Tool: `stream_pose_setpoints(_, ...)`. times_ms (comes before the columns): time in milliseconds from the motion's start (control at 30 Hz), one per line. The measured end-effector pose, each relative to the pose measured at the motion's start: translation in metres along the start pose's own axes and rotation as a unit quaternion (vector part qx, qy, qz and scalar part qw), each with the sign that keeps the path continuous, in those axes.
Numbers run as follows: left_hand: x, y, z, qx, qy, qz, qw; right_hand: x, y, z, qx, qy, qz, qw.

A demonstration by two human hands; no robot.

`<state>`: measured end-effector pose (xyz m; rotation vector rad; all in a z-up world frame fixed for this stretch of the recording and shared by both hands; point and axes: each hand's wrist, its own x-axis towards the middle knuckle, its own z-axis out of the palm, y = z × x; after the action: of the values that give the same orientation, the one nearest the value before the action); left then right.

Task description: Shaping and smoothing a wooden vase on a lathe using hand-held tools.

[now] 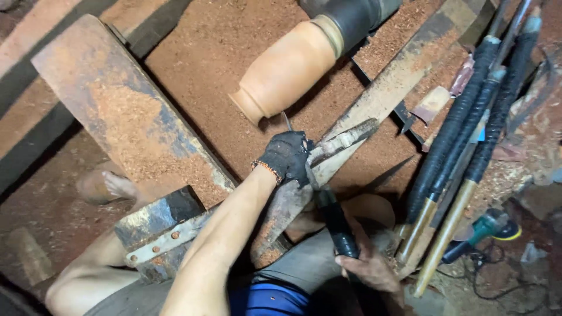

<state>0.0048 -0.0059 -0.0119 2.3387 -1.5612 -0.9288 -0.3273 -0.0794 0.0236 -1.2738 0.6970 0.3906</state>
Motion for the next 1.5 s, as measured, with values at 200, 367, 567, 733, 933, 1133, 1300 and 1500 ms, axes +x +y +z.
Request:
stream_pose_setpoints(200,-0.007,0.01,-0.019,-0.001,-0.061,-0.041,0.997,0.005,0.006,-0.017,-0.002,-0.045,0.097,0.994)
stream_pose_setpoints(367,-0.006,0.009,-0.014,-0.032,-0.048,-0.065,0.996,0.021,0.019,-0.033,-0.011,-0.004,0.113,0.994)
stream_pose_setpoints(567,-0.006,0.007,-0.002,-0.05,-0.009,-0.099,0.994,0.006,-0.018,-0.036,-0.06,-0.001,0.108,0.992)
stream_pose_setpoints(733,0.009,-0.007,0.032,-0.05,0.042,-0.14,0.988,0.017,0.012,-0.066,-0.096,-0.041,0.019,0.994)
stream_pose_setpoints(933,-0.001,0.006,0.011,-0.027,0.025,-0.139,0.99,0.037,0.029,-0.083,-0.109,-0.036,0.066,0.991)
stream_pose_setpoints(1133,-0.018,0.027,-0.022,0.009,0.0,-0.145,0.989,0.035,-0.012,-0.077,-0.178,-0.037,0.123,0.976)
stream_pose_setpoints(1300,-0.002,0.013,-0.007,0.002,0.013,-0.084,0.996,0.033,0.035,-0.079,-0.132,-0.006,-0.025,0.991)
stream_pose_setpoints(1500,0.014,0.0,0.008,-0.03,0.037,-0.02,0.999,-0.005,-0.024,-0.008,-0.022,0.057,0.026,0.998)
